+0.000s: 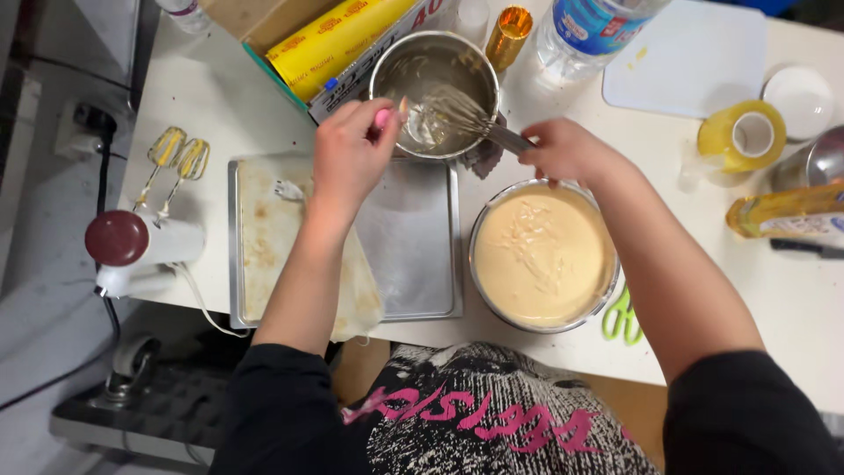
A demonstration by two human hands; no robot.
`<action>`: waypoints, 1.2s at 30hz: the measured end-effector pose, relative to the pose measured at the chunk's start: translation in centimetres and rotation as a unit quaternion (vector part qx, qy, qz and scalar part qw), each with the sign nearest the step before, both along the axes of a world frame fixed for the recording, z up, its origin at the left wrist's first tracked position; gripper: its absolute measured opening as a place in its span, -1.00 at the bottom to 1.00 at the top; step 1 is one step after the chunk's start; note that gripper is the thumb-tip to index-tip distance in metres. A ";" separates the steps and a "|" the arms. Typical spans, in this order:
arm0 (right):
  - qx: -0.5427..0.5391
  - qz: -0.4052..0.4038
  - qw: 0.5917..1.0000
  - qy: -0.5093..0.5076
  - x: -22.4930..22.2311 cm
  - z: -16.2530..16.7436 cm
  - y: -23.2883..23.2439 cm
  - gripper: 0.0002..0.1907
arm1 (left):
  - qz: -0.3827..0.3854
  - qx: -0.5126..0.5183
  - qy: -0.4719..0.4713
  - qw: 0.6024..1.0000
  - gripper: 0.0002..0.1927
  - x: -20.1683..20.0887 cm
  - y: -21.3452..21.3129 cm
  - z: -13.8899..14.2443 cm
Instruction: The person lines square metal baking pans with parchment paper, pressing and smoothing the paper flat into each pan and trimming excess paper. They then carry a bowl of pale batter and pour it into the lined pans, scraping the bowl with a pink spatula to transfer the batter.
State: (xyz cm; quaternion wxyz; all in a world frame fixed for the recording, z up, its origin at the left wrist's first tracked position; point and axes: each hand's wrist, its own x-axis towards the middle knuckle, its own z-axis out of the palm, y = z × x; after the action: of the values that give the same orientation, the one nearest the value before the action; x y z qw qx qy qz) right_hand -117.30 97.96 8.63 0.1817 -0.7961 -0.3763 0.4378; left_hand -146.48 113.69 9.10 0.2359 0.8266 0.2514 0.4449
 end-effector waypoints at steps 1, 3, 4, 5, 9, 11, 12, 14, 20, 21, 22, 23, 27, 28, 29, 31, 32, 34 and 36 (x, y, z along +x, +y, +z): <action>0.007 -0.010 0.999 0.039 0.0 -0.8 0.6 -0.56 | -0.019 0.010 0.023 1.000 -0.90 0.0 -0.4 1.5; 0.032 -0.030 0.993 0.108 0.5 -2.4 2.0 -0.55 | -0.040 0.022 0.020 0.999 -0.89 0.3 -0.7 4.2; 0.042 -0.025 0.991 0.123 0.7 -3.4 2.0 -0.53 | -0.051 0.026 0.018 0.998 -0.89 0.6 -0.9 5.1; 0.050 -0.022 0.989 0.138 0.6 -4.4 1.8 -0.49 | -0.057 0.031 0.016 0.998 -0.90 0.9 -1.0 5.8; 0.068 -0.033 0.990 0.119 0.0 -6.3 -0.6 -0.47 | -0.083 0.039 0.003 0.996 -0.86 2.7 -1.5 7.5; 0.123 -0.043 0.989 0.075 -0.6 -5.3 -1.7 -0.48 | -0.088 0.052 -0.007 0.995 -0.84 3.6 -2.4 7.9; 0.151 -0.047 0.986 0.053 -1.1 -4.4 -2.3 -0.49 | -0.088 0.067 -0.013 0.994 -0.83 3.9 -3.0 8.1; 0.205 -0.139 0.956 0.156 -2.4 -1.6 -4.1 -0.57 | -0.098 0.095 -0.020 0.990 -0.80 4.3 -4.3 8.4; 0.283 -0.335 0.686 0.581 -9.9 4.6 -13.3 -0.22 | -0.314 0.160 -0.033 0.935 -0.60 4.3 -13.5 7.5; 0.299 -0.352 0.694 0.553 -11.0 4.7 -15.2 -0.36 | -0.332 0.152 -0.040 0.930 -0.63 4.5 -15.5 7.0; 0.315 -0.368 0.700 0.525 -11.8 4.4 -17.1 -0.50 | -0.350 0.145 -0.046 0.924 -0.65 4.5 -17.5 6.2; 0.331 -0.385 0.703 0.497 -12.2 3.8 -18.9 -0.64 | -0.368 0.109 -0.031 0.923 -0.64 4.1 -19.2 5.2; 0.307 -0.456 0.731 0.405 -10.8 0.7 -27.6 -0.69 | -0.335 -0.106 0.031 0.936 -0.51 0.0 -22.7 -2.0; 0.266 -0.506 0.741 0.352 -10.5 -0.3 -29.8 -0.71 | -0.236 -0.254 0.018 0.938 -0.55 -0.5 -22.4 -4.8; 0.228 -0.555 0.743 0.296 -10.1 -1.3 -31.8 -0.73 | -0.135 -0.391 0.005 0.911 -0.57 -0.6 -21.9 -7.9; 0.273 -0.590 0.673 0.352 -9.6 -3.3 -35.4 -0.79 | -0.052 -0.671 0.050 0.738 -0.39 0.4 -20.5 -13.9; 0.289 -0.606 0.635 0.383 -10.1 -4.4 -36.7 -0.83 | -0.047 -0.728 -0.017 0.683 -0.36 0.5 -20.7 -16.4; 0.238 -0.648 0.636 0.345 -11.3 -5.9 -38.8 -0.84 | -0.055 -0.814 -0.149 0.558 -0.24 1.9 -20.6 -20.0; 0.221 -0.674 0.626 0.322 -12.7 -7.1 -40.1 -0.83 | -0.083 -0.811 -0.139 0.563 -0.31 2.7 -20.9 -21.3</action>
State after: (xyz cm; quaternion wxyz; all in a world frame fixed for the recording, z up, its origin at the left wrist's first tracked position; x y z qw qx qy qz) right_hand -129.98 57.83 1.53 0.7064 -0.5713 0.2629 0.3248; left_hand -143.82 92.77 -12.21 0.8744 0.2333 0.4011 0.1418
